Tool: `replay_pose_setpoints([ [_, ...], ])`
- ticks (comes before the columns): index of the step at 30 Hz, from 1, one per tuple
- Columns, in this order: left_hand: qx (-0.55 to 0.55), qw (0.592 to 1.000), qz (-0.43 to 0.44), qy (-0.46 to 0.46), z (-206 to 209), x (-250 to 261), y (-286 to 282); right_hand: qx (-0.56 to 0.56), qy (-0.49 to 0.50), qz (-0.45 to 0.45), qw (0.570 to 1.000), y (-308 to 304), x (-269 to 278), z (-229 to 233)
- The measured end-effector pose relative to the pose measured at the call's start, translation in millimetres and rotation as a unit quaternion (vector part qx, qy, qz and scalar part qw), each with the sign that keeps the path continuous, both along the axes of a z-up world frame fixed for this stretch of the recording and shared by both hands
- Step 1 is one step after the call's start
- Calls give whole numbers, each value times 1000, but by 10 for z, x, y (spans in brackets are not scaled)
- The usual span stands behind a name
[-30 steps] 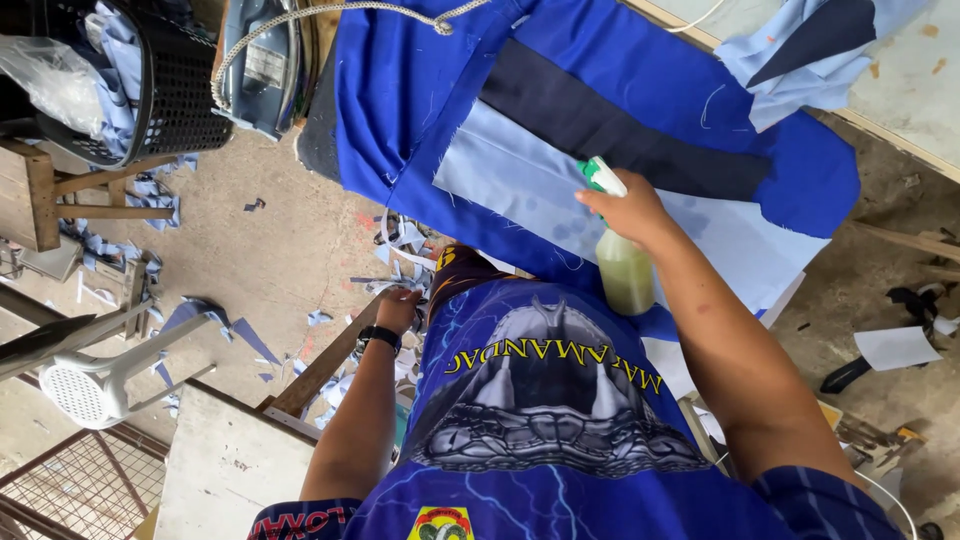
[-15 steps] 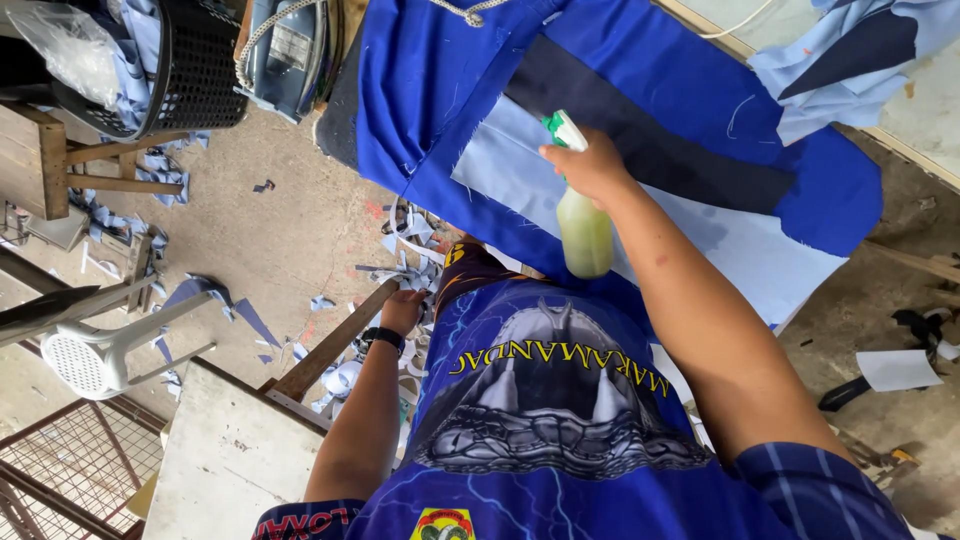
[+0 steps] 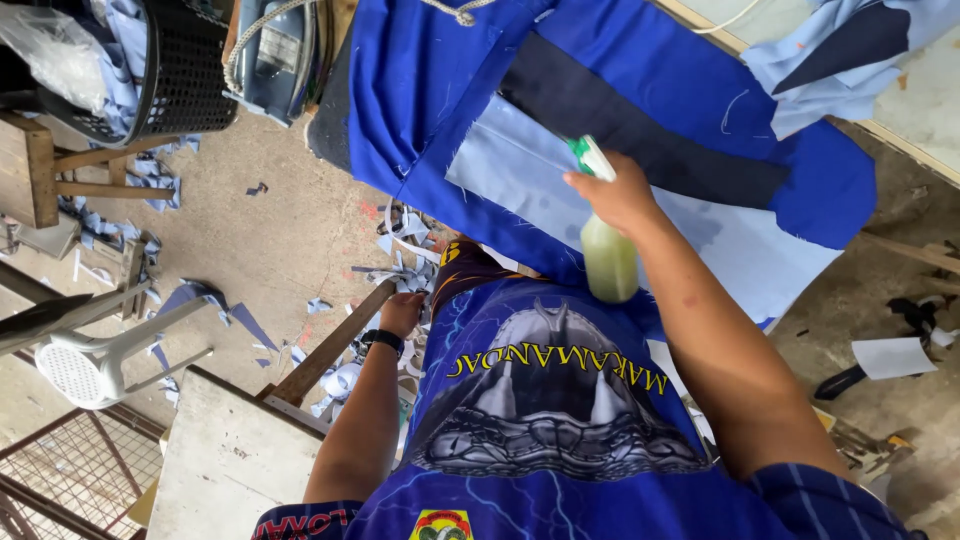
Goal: The person aligns a dark fabric strip on a blue cloth, trims the edge with scissors, then repeatedly sprays the area with a spray bottle and irons it with an electric iron. The person smooths the fabric by hand between ironing passes.
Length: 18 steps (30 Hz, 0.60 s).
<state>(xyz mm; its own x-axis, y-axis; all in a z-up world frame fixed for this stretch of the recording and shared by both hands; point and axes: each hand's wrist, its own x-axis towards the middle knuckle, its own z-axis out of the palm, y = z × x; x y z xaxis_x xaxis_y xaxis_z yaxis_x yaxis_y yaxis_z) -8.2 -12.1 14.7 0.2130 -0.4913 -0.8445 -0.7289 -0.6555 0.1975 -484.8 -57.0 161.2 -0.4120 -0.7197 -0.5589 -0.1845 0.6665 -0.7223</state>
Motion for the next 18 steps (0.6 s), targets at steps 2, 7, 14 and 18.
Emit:
replay_pose_setpoints([
  [2,1,1000,-22,-2,11,-60,-73,16,4,9,1000,217,-108,-4],
  [7,-8,998,-62,-11,13,-184,-269,34,-6,-13,999,637,-313,-64],
  [14,9,995,-95,-10,-149,-289,-469,29,-21,-52,998,1059,-405,-106],
  [18,13,997,-68,16,-137,-390,-523,77,3,-54,996,1285,-554,90],
])
